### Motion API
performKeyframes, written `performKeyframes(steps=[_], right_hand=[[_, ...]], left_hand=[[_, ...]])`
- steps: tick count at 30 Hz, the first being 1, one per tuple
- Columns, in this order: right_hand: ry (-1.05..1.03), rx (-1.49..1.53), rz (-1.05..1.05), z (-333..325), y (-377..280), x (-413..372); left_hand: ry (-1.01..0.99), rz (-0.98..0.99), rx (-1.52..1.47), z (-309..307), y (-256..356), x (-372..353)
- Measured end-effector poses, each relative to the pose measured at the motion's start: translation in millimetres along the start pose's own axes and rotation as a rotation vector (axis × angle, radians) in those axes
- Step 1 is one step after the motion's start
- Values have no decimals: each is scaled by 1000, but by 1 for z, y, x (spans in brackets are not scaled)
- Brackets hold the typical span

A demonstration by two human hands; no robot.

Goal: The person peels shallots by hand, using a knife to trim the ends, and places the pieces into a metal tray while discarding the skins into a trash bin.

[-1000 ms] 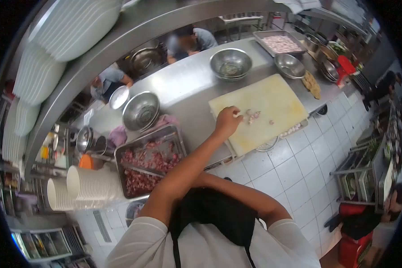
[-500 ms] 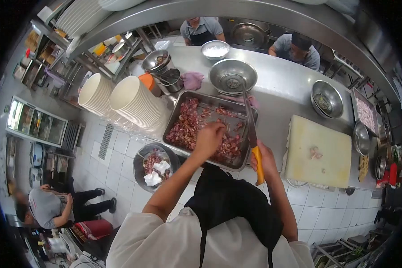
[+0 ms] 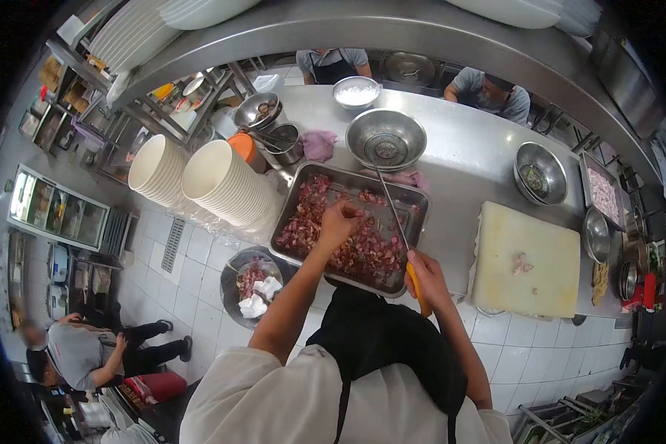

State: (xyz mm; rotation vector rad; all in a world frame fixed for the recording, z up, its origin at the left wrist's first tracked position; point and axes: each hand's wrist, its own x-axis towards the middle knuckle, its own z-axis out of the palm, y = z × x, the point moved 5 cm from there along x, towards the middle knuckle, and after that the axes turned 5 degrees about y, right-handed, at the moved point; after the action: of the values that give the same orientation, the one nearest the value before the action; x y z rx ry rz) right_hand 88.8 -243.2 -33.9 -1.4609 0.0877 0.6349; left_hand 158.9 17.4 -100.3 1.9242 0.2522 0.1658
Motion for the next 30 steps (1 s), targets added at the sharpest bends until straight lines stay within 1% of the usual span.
performKeyframes(steps=[2, 4, 7, 10, 13, 16, 19, 22, 25, 28, 30], right_hand=[[-30, -24, -23, 2, -4, -3], [-60, -40, -53, 6, -7, -2], [-53, -53, -63, 14, -9, 0], [-78, -93, -68, 23, -10, 2], [-119, -82, -114, 36, -14, 3], [-139, -104, -76, 45, -16, 2], [-171, -107, -115, 53, -17, 1], [-174, -150, -127, 58, -17, -1], [-164, -144, -95, 61, -12, -2], [-183, -144, -99, 61, -8, -2], [-168, -117, -99, 62, -6, -4]], left_hand=[[-34, -164, -380, 3, -7, -14], [-45, -299, -751, 6, 7, -33], [-55, -381, -1056, 3, 31, -51], [-57, -371, -1073, -5, 41, -62], [-10, -318, -1100, -16, 52, -71], [64, -359, -1201, -24, 36, -78], [161, -336, -1189, -30, 29, -87], [221, -343, -1076, -38, 30, -95], [197, -351, -1020, -43, 19, -95], [223, -343, -1014, -52, 14, -98], [276, -322, -944, -54, 6, -100]])
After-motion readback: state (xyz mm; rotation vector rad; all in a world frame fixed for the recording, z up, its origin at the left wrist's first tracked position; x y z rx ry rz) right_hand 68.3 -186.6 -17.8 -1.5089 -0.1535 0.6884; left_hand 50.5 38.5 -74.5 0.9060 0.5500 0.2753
